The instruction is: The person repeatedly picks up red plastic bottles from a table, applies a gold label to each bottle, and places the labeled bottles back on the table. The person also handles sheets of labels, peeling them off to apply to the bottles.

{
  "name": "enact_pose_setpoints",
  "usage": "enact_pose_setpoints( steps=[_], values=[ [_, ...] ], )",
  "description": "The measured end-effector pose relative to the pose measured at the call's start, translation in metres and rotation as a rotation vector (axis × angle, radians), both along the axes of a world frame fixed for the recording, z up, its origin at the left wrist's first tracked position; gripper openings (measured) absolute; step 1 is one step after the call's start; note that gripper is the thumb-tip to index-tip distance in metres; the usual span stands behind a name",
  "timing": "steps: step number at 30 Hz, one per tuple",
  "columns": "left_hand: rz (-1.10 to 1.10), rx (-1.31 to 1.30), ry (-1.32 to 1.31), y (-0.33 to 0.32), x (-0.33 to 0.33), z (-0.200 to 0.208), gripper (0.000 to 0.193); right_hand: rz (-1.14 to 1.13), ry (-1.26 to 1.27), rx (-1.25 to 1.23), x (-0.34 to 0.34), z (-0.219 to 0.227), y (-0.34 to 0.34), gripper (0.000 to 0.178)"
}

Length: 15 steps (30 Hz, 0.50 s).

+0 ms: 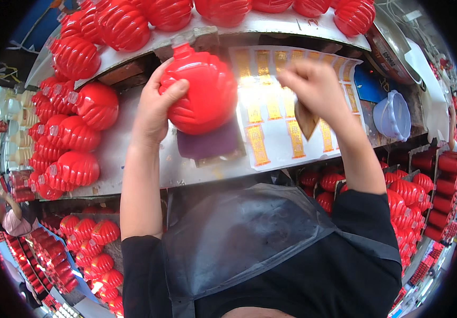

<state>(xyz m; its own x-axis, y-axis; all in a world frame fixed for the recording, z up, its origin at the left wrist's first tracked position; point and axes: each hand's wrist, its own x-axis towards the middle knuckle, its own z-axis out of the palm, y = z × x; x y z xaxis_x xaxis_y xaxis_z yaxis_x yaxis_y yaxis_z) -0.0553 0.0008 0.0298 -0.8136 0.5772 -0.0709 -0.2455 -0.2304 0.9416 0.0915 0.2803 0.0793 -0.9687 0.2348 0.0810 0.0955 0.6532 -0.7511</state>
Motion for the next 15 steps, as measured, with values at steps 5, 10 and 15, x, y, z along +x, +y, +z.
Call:
enact_pose_setpoints(
  steps=[5,10,15],
  values=[
    [-0.091,0.054,-0.152,0.000,-0.023,-0.017,0.060,0.118,0.169,0.437,0.122,-0.070,-0.011,0.021],
    [-0.036,0.081,-0.233,0.006,-0.022,-0.023,0.049,0.150,0.018,0.650,0.177,-0.099,-0.020,0.035],
    [0.091,0.044,-0.159,0.004,-0.008,-0.017,0.047,0.238,0.255,0.771,0.174,-0.097,-0.022,0.028]
  ],
)
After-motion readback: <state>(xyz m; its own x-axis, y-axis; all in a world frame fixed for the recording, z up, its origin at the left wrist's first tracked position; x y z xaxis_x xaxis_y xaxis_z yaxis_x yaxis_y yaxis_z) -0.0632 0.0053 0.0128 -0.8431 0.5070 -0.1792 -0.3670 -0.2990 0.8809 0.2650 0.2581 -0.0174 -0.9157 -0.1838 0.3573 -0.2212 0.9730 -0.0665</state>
